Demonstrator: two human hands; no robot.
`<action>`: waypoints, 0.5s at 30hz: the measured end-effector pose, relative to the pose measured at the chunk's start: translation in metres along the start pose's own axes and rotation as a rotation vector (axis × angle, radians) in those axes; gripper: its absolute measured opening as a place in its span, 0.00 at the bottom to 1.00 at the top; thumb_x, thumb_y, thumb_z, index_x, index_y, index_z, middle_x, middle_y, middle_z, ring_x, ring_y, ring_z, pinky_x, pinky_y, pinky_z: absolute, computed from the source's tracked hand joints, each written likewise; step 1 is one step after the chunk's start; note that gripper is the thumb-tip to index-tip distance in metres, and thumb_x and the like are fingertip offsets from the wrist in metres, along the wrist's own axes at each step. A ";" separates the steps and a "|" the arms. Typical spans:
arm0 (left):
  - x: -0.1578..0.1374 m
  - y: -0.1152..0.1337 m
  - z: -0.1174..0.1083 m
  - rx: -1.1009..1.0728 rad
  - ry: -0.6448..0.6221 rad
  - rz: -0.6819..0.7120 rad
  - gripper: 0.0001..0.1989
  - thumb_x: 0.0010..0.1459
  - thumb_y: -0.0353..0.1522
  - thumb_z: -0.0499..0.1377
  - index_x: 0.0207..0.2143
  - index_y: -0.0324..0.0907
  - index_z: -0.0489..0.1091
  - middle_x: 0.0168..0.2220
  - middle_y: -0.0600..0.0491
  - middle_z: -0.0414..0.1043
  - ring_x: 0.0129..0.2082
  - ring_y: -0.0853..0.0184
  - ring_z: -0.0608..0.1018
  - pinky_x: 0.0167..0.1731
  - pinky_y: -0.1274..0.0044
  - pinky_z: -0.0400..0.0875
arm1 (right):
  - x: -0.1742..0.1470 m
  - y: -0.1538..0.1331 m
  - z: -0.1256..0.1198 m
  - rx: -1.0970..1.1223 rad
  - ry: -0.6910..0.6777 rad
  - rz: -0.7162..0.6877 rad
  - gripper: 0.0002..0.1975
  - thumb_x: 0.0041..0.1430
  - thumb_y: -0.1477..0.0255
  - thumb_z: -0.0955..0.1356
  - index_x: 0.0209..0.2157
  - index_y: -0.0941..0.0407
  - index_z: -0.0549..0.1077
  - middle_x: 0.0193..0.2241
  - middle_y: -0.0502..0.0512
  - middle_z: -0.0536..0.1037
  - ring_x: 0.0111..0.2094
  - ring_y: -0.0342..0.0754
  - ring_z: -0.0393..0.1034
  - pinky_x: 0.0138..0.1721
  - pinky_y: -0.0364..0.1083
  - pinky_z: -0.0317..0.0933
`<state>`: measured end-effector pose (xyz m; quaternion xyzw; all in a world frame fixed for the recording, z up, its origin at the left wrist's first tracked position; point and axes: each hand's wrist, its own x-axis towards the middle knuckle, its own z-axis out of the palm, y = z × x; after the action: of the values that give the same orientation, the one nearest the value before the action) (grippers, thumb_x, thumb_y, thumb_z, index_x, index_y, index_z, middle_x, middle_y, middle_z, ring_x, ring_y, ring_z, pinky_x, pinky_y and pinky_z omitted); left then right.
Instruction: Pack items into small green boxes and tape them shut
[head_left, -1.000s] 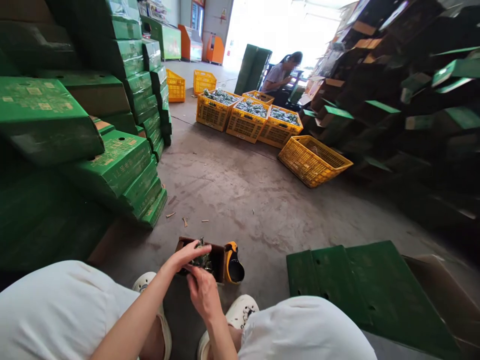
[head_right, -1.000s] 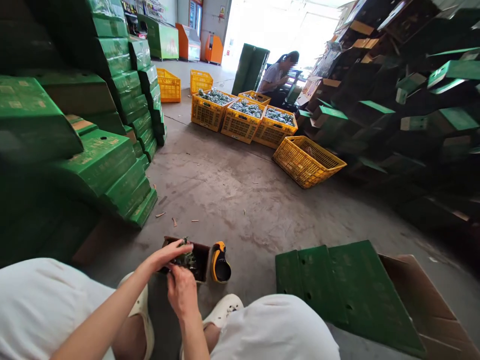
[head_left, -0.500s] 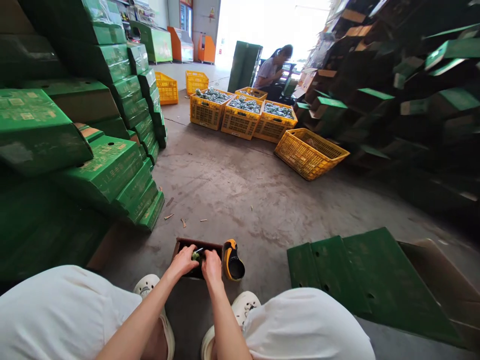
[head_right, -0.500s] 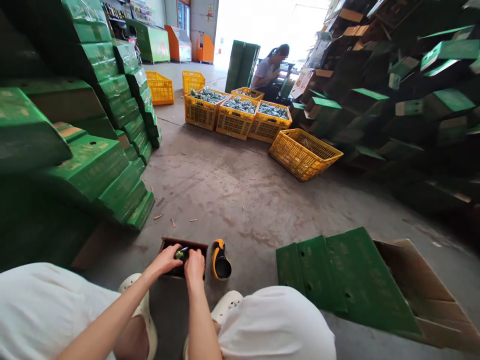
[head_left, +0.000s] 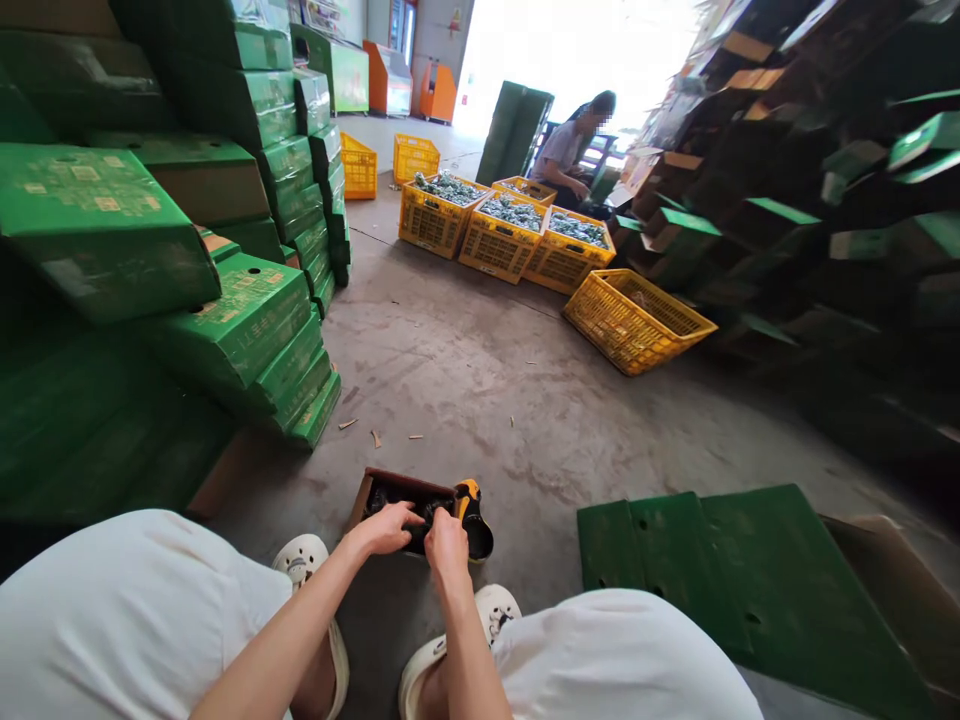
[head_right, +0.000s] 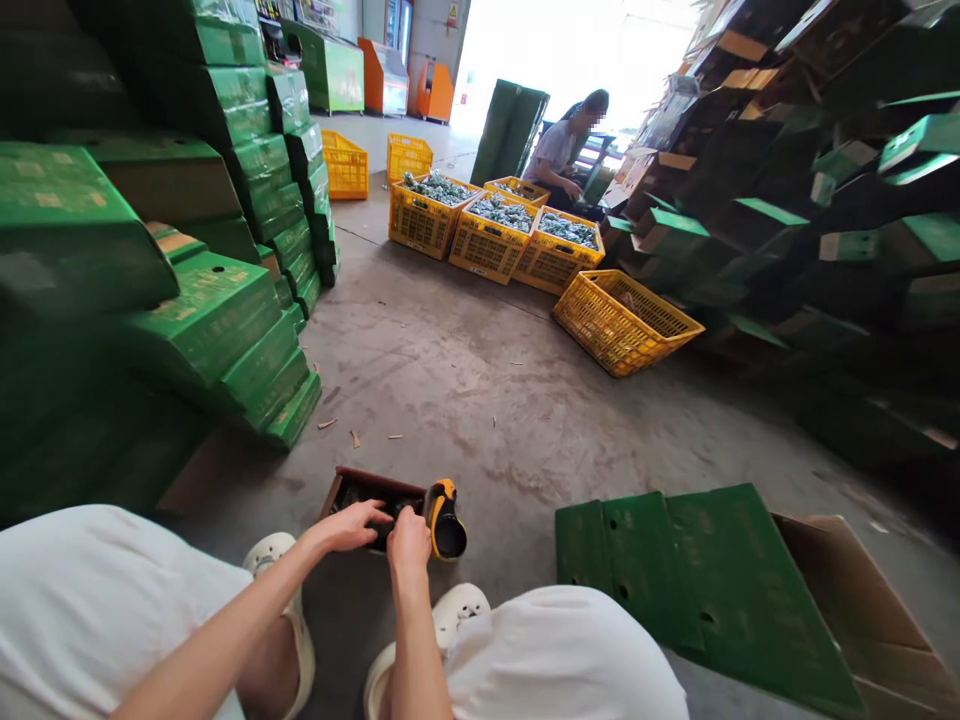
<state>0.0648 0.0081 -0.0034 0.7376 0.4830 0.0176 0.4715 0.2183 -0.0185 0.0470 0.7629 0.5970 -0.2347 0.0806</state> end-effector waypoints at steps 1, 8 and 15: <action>0.000 -0.001 -0.001 0.005 0.036 -0.035 0.33 0.53 0.26 0.58 0.62 0.49 0.71 0.66 0.48 0.67 0.66 0.56 0.69 0.67 0.69 0.60 | 0.000 0.002 -0.001 0.006 0.004 -0.023 0.21 0.65 0.82 0.61 0.56 0.59 0.75 0.46 0.69 0.82 0.48 0.58 0.80 0.43 0.47 0.67; 0.000 0.005 0.000 0.141 0.131 -0.236 0.24 0.52 0.30 0.65 0.53 0.47 0.76 0.55 0.45 0.77 0.59 0.52 0.75 0.59 0.66 0.68 | 0.011 -0.002 0.010 0.034 -0.139 -0.070 0.26 0.64 0.81 0.61 0.63 0.64 0.70 0.51 0.75 0.80 0.53 0.60 0.78 0.48 0.50 0.68; 0.000 0.006 0.011 0.044 0.233 -0.001 0.19 0.50 0.18 0.55 0.37 0.43 0.80 0.44 0.50 0.78 0.47 0.63 0.79 0.49 0.76 0.70 | 0.008 -0.002 0.019 0.177 -0.175 -0.033 0.28 0.64 0.82 0.59 0.65 0.68 0.66 0.51 0.75 0.80 0.54 0.59 0.77 0.51 0.49 0.68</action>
<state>0.0738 0.0001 -0.0048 0.7407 0.5349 0.0923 0.3958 0.2124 -0.0187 0.0275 0.7336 0.5772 -0.3535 0.0608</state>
